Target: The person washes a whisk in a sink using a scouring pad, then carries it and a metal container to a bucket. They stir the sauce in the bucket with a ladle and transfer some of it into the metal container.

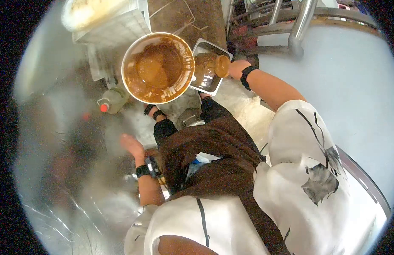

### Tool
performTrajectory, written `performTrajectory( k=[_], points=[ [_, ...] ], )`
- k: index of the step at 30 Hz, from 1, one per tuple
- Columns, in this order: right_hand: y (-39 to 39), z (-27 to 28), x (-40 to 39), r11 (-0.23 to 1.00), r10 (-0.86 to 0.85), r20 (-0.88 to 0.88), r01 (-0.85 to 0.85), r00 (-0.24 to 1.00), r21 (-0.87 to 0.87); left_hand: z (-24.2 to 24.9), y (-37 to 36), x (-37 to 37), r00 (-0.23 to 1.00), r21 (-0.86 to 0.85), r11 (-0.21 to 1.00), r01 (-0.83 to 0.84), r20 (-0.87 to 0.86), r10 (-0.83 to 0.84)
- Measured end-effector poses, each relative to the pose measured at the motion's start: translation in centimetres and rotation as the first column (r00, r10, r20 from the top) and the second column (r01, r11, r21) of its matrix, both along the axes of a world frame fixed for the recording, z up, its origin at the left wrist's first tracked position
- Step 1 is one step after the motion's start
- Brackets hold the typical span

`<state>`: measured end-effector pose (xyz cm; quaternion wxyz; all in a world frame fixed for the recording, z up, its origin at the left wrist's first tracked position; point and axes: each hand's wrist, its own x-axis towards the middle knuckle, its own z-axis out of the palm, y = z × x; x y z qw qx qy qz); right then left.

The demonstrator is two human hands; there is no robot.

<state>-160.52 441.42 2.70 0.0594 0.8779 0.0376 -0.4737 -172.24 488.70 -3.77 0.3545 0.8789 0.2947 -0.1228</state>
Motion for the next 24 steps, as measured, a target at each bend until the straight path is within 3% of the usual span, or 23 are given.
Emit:
performTrajectory(
  k=[5,6,9,10,13,14,17,20,23,24],
  points=[
    [-5.0,-3.2,-4.5,0.987,-0.149,0.007,0.149,0.989,0.06,0.6,-2.3,1.1,0.998,0.034,0.998,0.054,0.041,-0.056],
    [-5.0,-2.2,-5.2,0.974,-0.208,0.108,0.196,0.972,0.114,-0.1,-2.2,0.8,0.997,0.015,0.998,0.062,0.055,-0.063],
    [-9.8,-8.0,-9.3,0.974,-0.212,0.046,0.207,0.976,0.09,-1.1,-2.4,0.7,0.994,0.015,0.995,0.098,0.043,-0.098],
    [-10.4,-8.6,-10.0,0.997,0.011,-0.016,-0.01,1.0,0.081,-1.0,-2.6,0.9,0.993,0.02,0.994,0.11,0.031,-0.111],
    [-10.8,-5.0,-12.0,0.9,-0.354,0.075,0.317,0.932,0.3,-0.6,-3.6,1.6,0.987,0.04,0.986,0.16,0.008,-0.16],
    [-11.9,-6.8,-14.1,0.738,-0.65,0.036,0.618,0.759,0.271,-0.4,-4.1,1.9,0.986,0.04,0.985,0.167,0.004,-0.168],
    [-10.6,-1.1,-14.3,0.473,-0.849,-0.134,0.848,0.512,0.24,0.9,-5.7,3.1,0.982,0.029,0.982,0.188,-0.003,-0.188],
    [-12.3,-1.1,-18.0,0.566,-0.776,0.014,0.686,0.631,0.457,1.6,-6.9,4.0,0.975,0.022,0.975,0.221,0.007,-0.221],
    [-9.6,6.2,-16.4,0.472,-0.849,-0.039,0.79,0.527,0.393,1.8,-7.8,4.5,0.967,0.053,0.967,0.251,0.038,-0.253],
    [-9.7,6.4,-17.3,0.463,-0.849,-0.037,0.777,0.526,0.427,1.5,-7.9,4.7,0.967,0.048,0.968,0.247,0.054,-0.25]
  ],
)
